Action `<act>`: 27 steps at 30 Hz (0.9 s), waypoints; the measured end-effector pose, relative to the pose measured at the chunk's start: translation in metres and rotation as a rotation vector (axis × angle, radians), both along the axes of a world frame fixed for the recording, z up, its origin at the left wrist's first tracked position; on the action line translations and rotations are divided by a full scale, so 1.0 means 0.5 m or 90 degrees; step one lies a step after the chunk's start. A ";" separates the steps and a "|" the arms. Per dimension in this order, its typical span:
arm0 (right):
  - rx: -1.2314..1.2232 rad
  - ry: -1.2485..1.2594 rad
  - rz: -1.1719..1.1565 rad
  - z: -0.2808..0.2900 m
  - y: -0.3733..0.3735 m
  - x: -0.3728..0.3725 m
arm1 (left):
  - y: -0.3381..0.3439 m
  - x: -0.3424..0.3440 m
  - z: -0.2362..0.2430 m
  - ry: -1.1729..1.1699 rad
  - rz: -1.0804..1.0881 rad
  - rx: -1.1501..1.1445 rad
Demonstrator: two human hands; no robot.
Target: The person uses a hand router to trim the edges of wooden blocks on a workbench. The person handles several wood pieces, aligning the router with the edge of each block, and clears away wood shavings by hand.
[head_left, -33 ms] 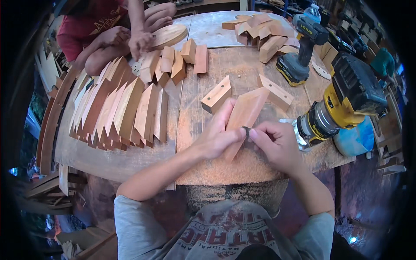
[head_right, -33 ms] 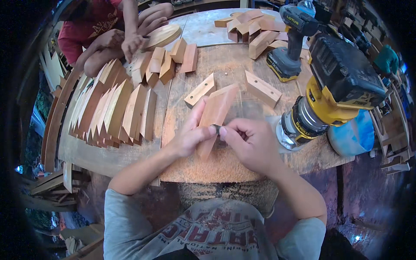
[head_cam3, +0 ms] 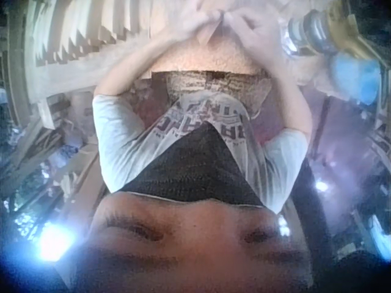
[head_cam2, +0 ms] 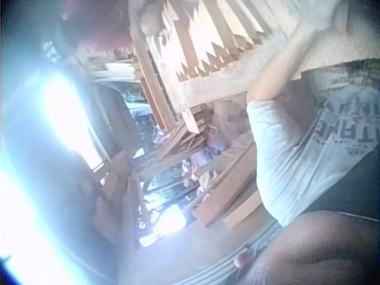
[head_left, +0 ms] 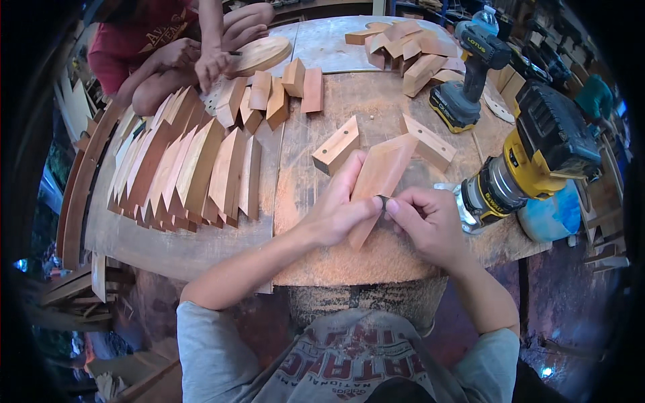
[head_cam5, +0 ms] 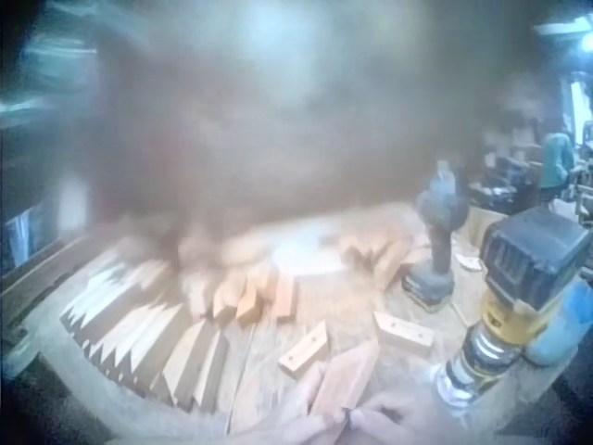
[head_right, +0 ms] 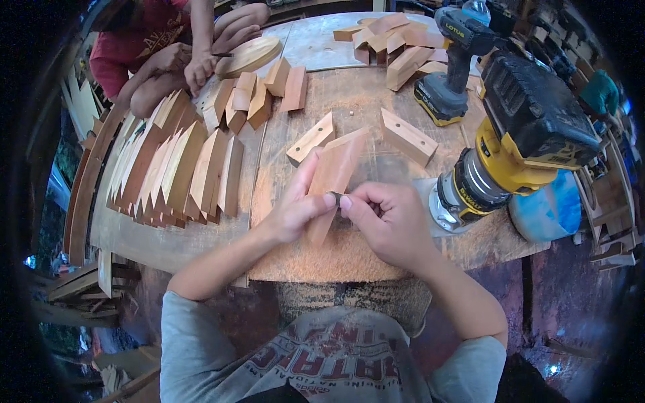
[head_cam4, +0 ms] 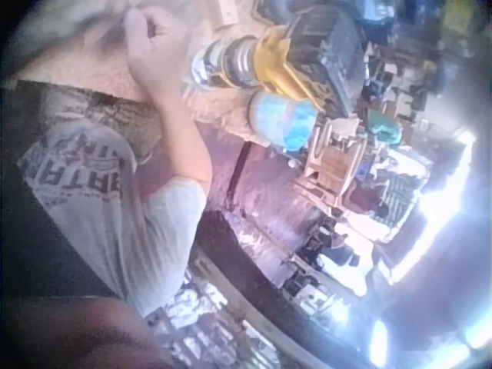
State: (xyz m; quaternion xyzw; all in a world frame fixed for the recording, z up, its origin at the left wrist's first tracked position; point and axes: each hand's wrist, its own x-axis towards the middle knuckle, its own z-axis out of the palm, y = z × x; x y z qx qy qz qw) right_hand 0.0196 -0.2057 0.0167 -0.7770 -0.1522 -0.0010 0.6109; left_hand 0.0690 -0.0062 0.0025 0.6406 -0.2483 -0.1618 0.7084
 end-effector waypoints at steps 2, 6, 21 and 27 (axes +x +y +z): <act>0.018 0.000 -0.001 0.001 0.006 0.002 | 0.002 0.002 -0.003 -0.023 0.009 0.002; -0.019 -0.010 -0.020 -0.002 0.008 0.003 | 0.007 0.005 -0.011 -0.105 0.026 0.041; 0.143 0.082 0.016 -0.013 -0.006 0.038 | -0.015 0.037 0.012 0.054 0.004 0.002; 0.159 0.129 0.060 -0.016 -0.007 0.017 | -0.001 0.061 0.035 0.037 -0.127 0.090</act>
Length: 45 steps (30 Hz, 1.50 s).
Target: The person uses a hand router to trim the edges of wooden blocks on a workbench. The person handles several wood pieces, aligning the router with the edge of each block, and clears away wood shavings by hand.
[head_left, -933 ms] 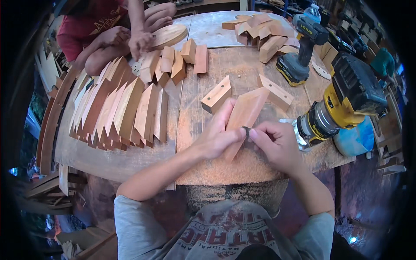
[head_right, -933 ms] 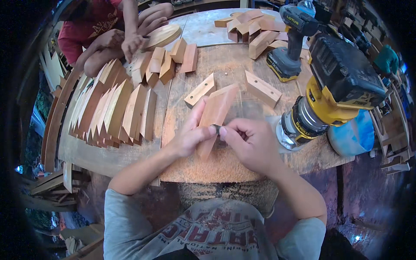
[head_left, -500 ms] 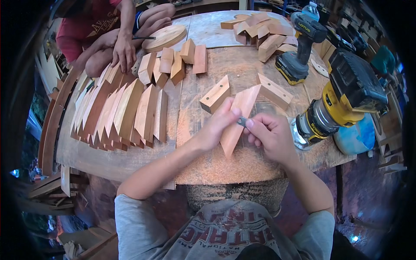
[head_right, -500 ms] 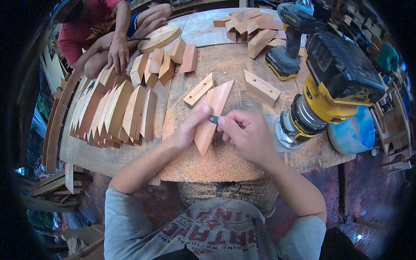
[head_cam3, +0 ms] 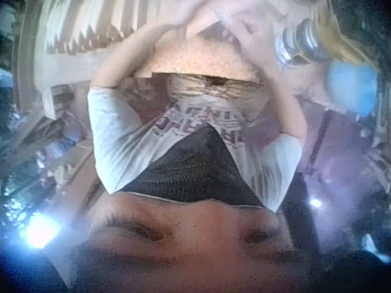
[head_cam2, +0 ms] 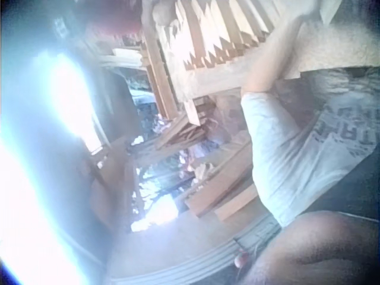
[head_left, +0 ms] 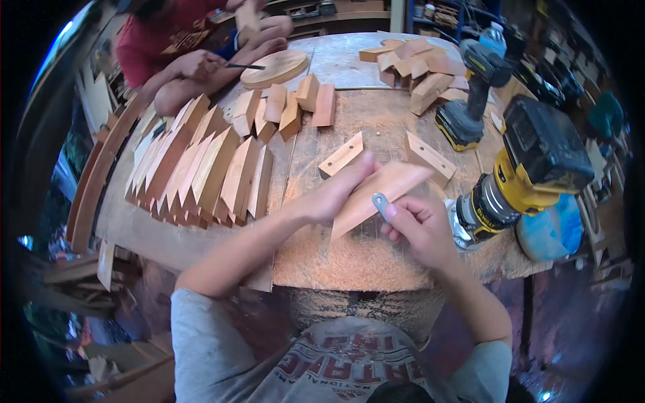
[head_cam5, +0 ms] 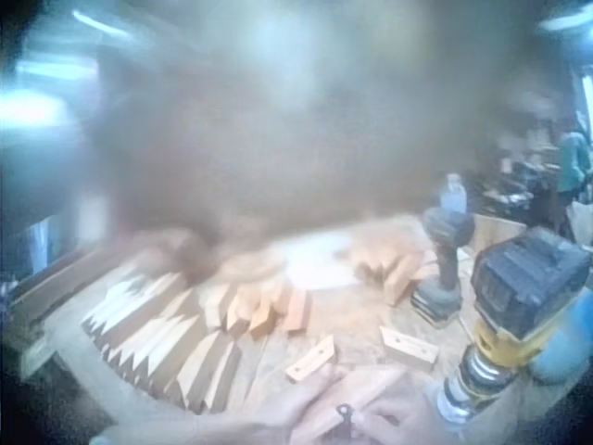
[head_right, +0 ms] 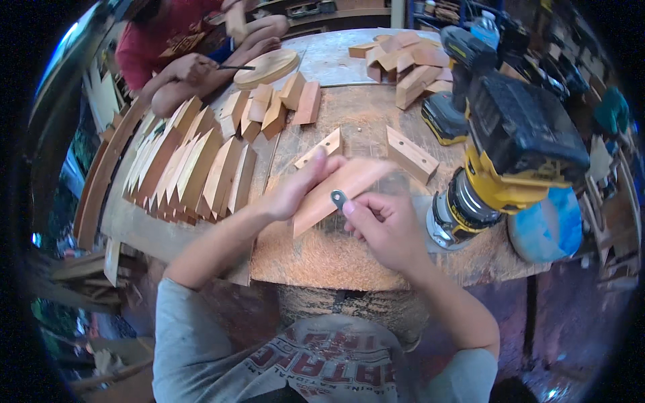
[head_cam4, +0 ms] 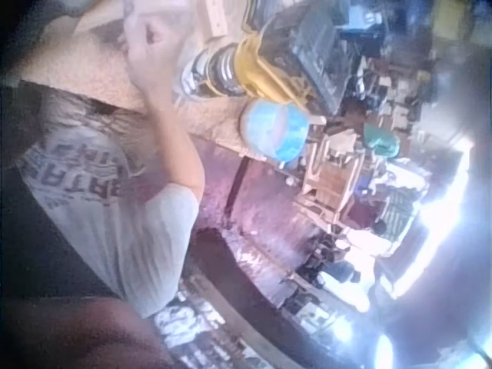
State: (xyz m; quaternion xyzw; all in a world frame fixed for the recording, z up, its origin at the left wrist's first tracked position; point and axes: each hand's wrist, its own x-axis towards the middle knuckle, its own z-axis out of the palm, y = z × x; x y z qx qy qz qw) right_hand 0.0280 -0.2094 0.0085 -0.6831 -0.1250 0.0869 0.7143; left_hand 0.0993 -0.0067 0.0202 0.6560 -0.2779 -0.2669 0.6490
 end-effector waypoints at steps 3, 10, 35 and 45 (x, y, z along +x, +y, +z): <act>0.020 0.023 0.049 -0.011 0.005 -0.024 | 0.003 0.019 0.018 0.145 -0.032 0.038; 0.033 0.025 0.056 -0.013 0.006 -0.031 | -0.006 0.033 0.033 0.064 -0.096 0.099; -0.415 -0.373 -0.142 -0.080 -0.054 -0.089 | -0.272 0.687 0.129 -0.515 0.680 0.158; -0.401 -0.363 -0.169 -0.076 -0.065 -0.080 | 0.051 0.587 0.085 -0.606 0.289 1.001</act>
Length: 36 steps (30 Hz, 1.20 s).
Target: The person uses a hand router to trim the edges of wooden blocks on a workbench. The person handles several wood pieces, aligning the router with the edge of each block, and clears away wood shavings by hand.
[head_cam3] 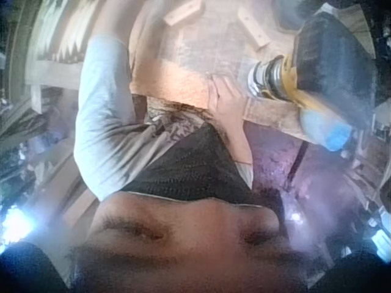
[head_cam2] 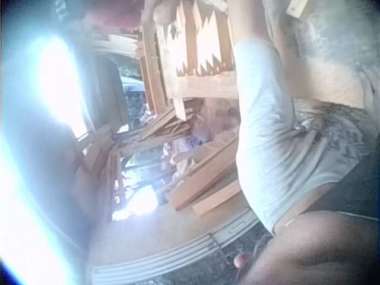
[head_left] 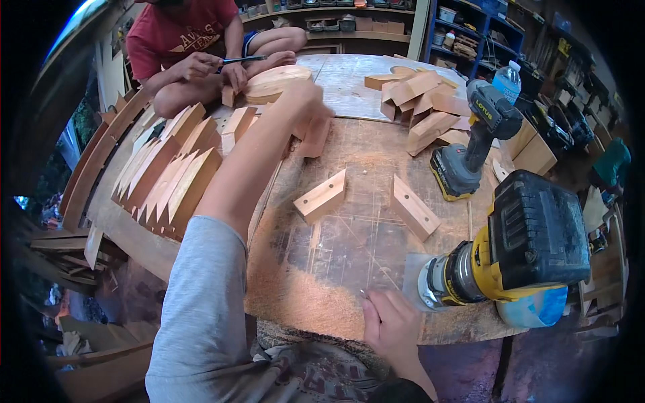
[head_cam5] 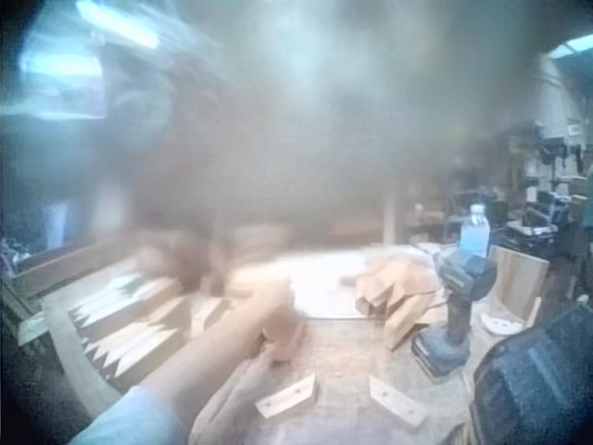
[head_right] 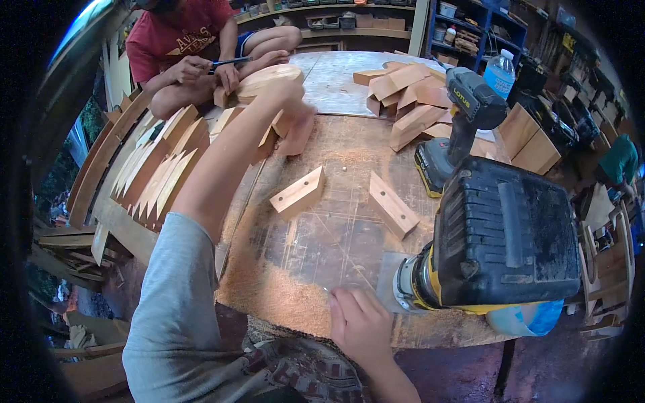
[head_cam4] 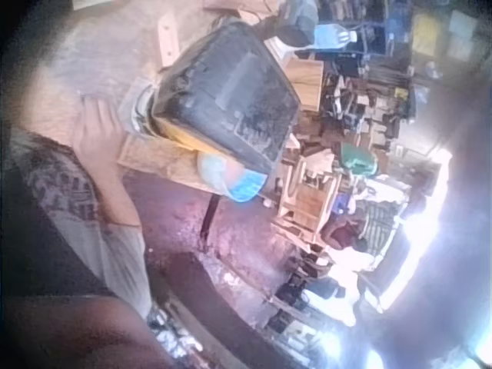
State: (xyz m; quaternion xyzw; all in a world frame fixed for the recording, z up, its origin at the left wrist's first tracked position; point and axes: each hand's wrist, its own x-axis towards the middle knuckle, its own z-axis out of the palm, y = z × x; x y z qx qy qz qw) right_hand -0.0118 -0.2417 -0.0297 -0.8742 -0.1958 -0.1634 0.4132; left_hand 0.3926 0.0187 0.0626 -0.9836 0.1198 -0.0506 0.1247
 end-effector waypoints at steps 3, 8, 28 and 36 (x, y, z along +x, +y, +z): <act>-0.003 -0.015 0.022 -0.002 0.003 0.000 | 0.018 -0.070 -0.030 -0.020 -0.017 0.063; -0.034 -0.044 0.026 -0.005 0.012 -0.006 | 0.006 -0.052 -0.109 -0.159 -0.052 0.147; 0.178 -0.339 -0.158 -0.035 -0.022 -0.048 | -0.064 -0.534 -0.073 -0.194 -0.280 -0.686; 0.328 -0.453 -0.359 -0.025 -0.188 -0.043 | -0.013 -0.583 -0.131 -0.189 -0.326 -0.449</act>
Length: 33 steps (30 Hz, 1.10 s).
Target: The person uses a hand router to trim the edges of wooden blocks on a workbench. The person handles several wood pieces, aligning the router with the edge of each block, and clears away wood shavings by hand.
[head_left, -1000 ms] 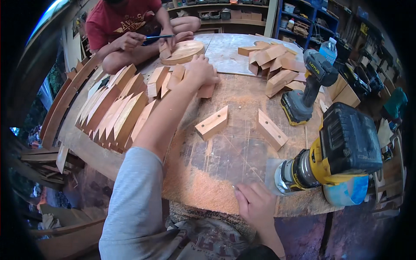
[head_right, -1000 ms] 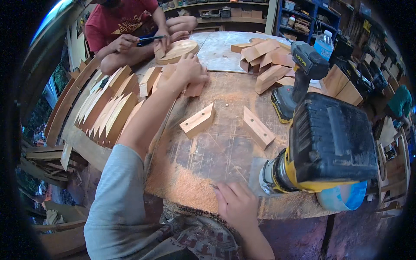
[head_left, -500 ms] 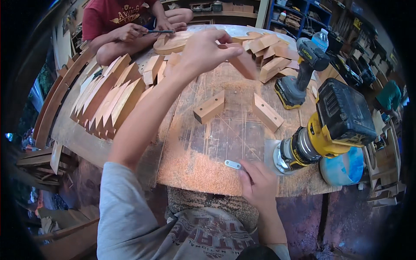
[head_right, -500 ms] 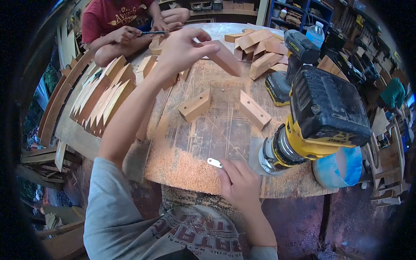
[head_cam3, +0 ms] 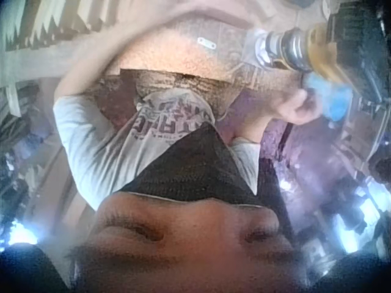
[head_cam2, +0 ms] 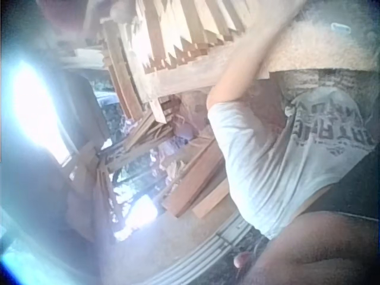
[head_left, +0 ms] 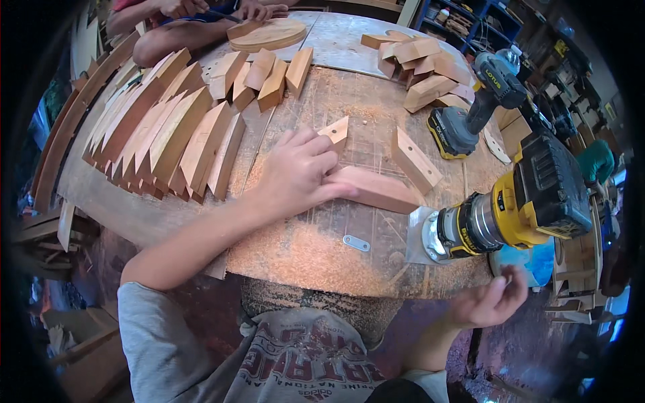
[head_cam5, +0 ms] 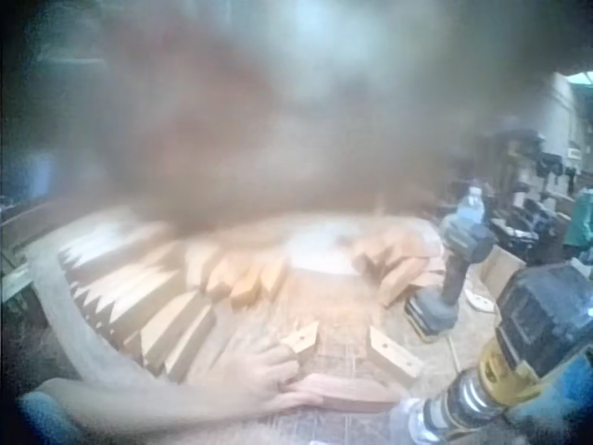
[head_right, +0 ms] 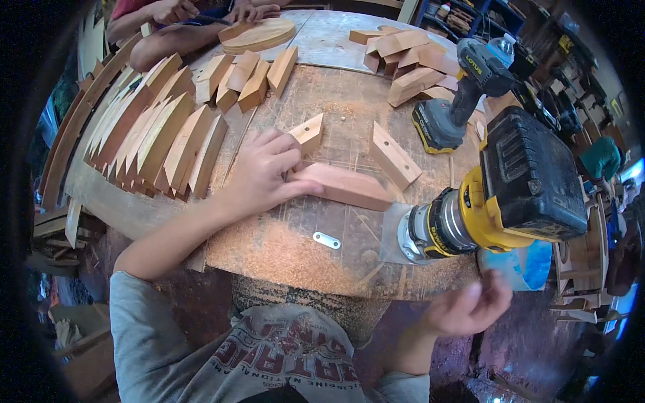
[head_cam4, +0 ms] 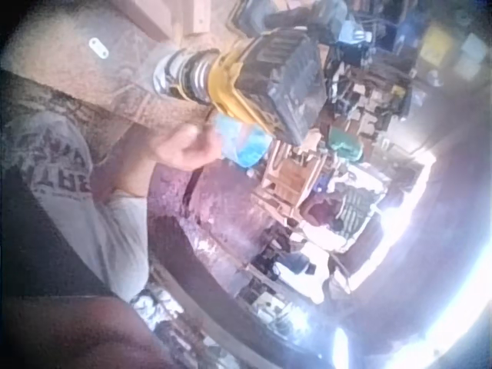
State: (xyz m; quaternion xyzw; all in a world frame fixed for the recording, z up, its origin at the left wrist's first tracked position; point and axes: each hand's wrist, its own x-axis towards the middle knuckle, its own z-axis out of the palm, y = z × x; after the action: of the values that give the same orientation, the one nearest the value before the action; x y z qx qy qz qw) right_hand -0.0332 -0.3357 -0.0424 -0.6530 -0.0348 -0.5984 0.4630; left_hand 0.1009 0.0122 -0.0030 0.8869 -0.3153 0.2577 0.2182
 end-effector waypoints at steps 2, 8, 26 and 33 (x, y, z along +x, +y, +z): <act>0.027 0.020 0.098 0.048 0.001 0.025 | 0.001 0.006 -0.001 0.069 0.005 0.033; 0.080 0.213 0.378 0.071 -0.045 0.067 | -0.035 0.039 -0.031 0.012 -0.118 0.086; 0.023 0.300 0.323 0.092 -0.012 0.130 | -0.029 0.117 -0.050 0.062 -0.063 0.047; 0.011 0.269 0.339 0.144 0.018 0.154 | -0.030 0.114 -0.054 0.049 -0.056 0.050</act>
State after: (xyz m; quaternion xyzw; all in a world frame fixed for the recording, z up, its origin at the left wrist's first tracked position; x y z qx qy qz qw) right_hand 0.0437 -0.3264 0.0295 -0.7267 -0.1024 -0.3079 0.6055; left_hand 0.1577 -0.0028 -0.0298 0.8892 -0.3554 0.2009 0.2064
